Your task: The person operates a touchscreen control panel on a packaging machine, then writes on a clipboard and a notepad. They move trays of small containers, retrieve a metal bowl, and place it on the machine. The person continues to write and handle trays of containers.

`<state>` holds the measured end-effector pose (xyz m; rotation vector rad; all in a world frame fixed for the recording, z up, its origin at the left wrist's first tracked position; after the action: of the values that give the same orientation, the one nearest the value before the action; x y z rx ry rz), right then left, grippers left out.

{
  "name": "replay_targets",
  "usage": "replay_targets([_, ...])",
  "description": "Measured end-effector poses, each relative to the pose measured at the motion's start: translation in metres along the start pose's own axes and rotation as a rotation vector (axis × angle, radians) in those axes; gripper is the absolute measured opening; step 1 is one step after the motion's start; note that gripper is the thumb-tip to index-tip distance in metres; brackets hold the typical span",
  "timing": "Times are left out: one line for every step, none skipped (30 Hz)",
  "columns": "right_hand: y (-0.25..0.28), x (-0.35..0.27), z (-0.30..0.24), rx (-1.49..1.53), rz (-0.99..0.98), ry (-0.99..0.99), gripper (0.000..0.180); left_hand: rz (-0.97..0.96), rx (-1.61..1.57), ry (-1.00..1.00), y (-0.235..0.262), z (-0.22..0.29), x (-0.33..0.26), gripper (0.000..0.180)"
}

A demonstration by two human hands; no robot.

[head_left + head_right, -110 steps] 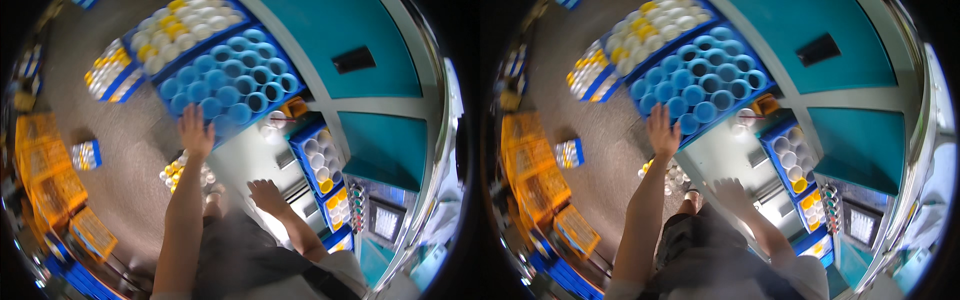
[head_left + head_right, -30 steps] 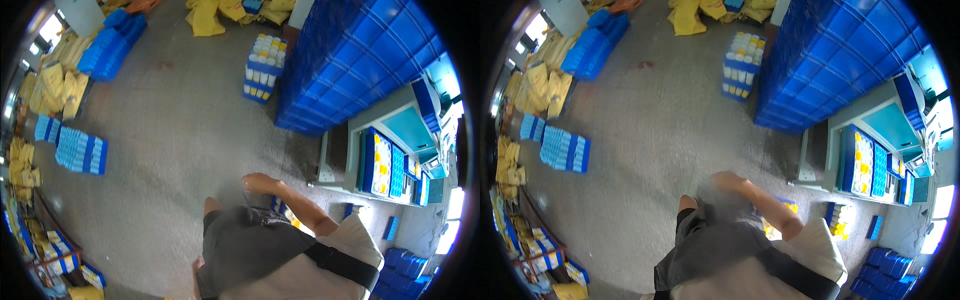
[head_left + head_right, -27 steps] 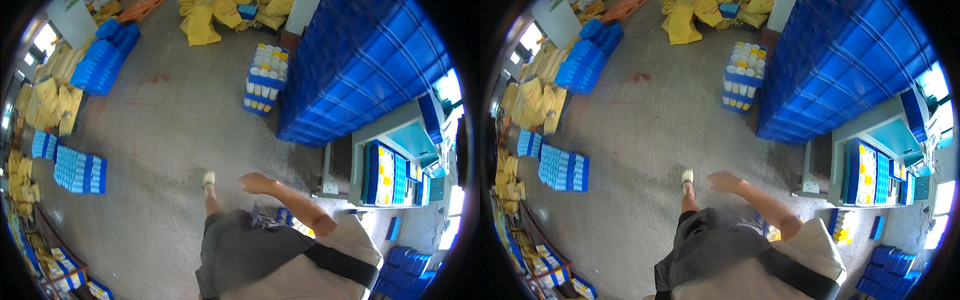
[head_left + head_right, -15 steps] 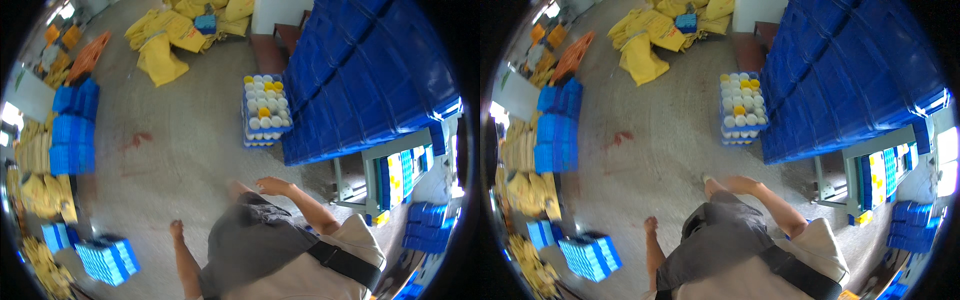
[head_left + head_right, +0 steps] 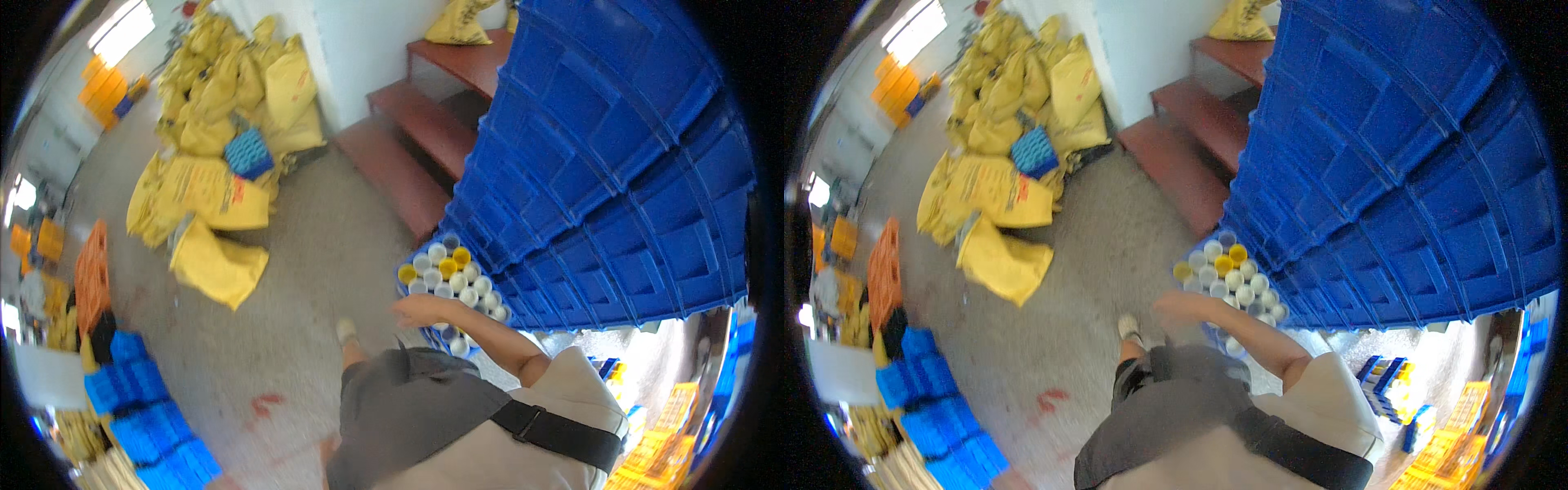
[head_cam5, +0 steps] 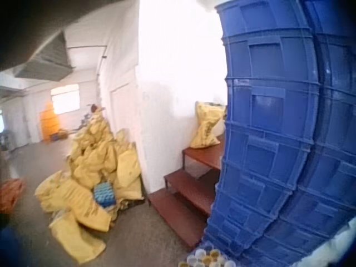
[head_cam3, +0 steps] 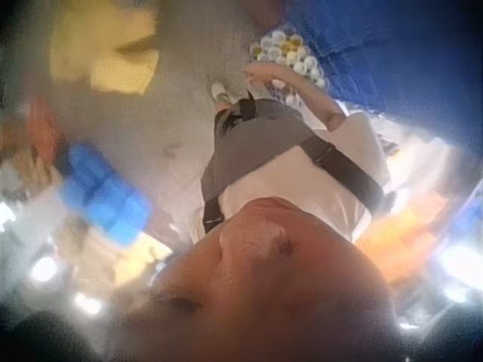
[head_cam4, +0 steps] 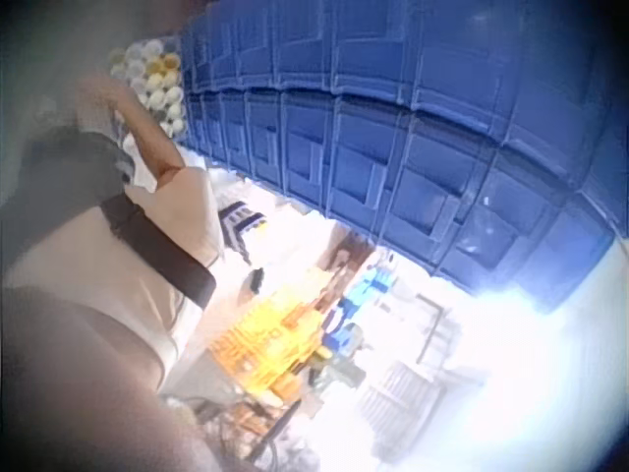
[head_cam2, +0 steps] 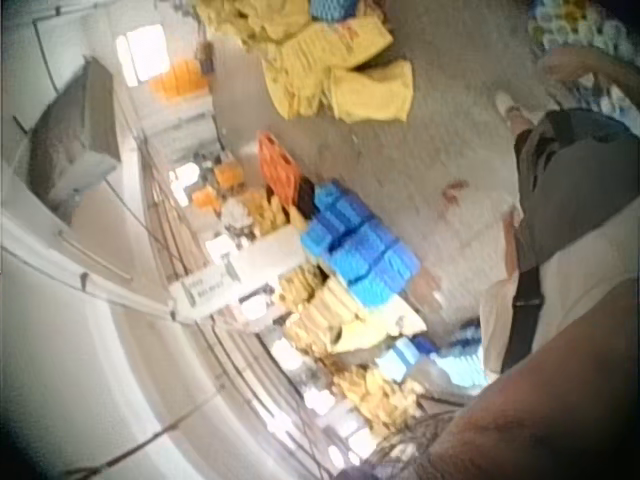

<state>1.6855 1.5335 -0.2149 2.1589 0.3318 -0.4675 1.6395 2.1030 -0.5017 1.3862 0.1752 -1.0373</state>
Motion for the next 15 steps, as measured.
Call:
replay_targets([0.023,0.028,0.02,-0.053,-0.039,-0.154,0.046,-0.031,-0.243,0.119,0.004,-0.008,0.027,0.038])
replay_targets([0.046,0.057,0.037,-0.074,-0.046,-0.253,0.046,-0.049,-0.428,0.22,0.012,-0.012,0.055,0.037])
replay_targets([0.064,0.084,0.056,-0.09,-0.056,-0.343,0.047,-0.061,-0.519,0.27,0.03,-0.014,0.09,0.036])
replay_targets([0.084,0.107,0.072,-0.076,-0.01,-0.375,0.047,-0.072,-0.555,0.271,0.056,-0.013,0.128,0.035])
replay_targets([0.103,0.128,0.089,-0.061,0.043,-0.395,0.046,-0.074,-0.566,0.258,0.087,-0.012,0.172,0.034])
replay_targets([0.126,0.15,0.104,-0.046,0.103,-0.417,0.046,-0.08,-0.565,0.232,0.126,-0.011,0.217,0.034])
replay_targets([0.144,0.167,0.122,0.077,0.104,-0.53,0.045,-0.076,-0.558,0.201,0.169,-0.005,0.261,0.033])
replay_targets([0.162,0.186,0.126,0.096,0.101,-0.532,0.045,-0.07,-0.567,0.176,0.215,-0.001,0.305,0.032])
replay_targets([0.183,0.201,0.13,0.107,0.113,-0.533,0.044,-0.063,-0.581,0.156,0.258,0.009,0.35,0.032])
replay_targets([0.202,0.212,0.14,0.115,0.067,-0.584,0.044,-0.047,-0.606,0.14,0.305,0.015,0.394,0.032])
replay_targets([0.233,0.22,0.143,0.138,0.158,-0.524,0.044,-0.017,-0.655,0.134,0.356,0.021,0.444,0.031])
replay_targets([0.256,0.22,0.146,0.15,0.198,-0.511,0.044,0.007,-0.702,0.131,0.404,0.029,0.489,0.031])
replay_targets([0.277,0.222,0.149,0.16,0.231,-0.49,0.044,0.048,-0.76,0.119,0.452,0.043,0.536,0.031])
replay_targets([0.296,0.224,0.16,0.191,0.219,-0.54,0.044,0.102,-0.812,0.098,0.504,0.058,0.582,0.031])
replay_targets([0.316,0.227,0.175,0.215,0.202,-0.581,0.043,0.167,-0.827,0.071,0.557,0.078,0.627,0.031])
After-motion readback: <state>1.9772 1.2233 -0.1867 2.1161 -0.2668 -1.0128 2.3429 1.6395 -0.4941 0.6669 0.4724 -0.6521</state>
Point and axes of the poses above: each hand's wrist, its own x-axis towards the middle knuckle, its own y-axis out of the back of the hand, z = x × y, the point moved 8 cm from there along x, towards the middle knuckle, and after that the axes turned 11 degrees about -y, right-handed, at the moved point
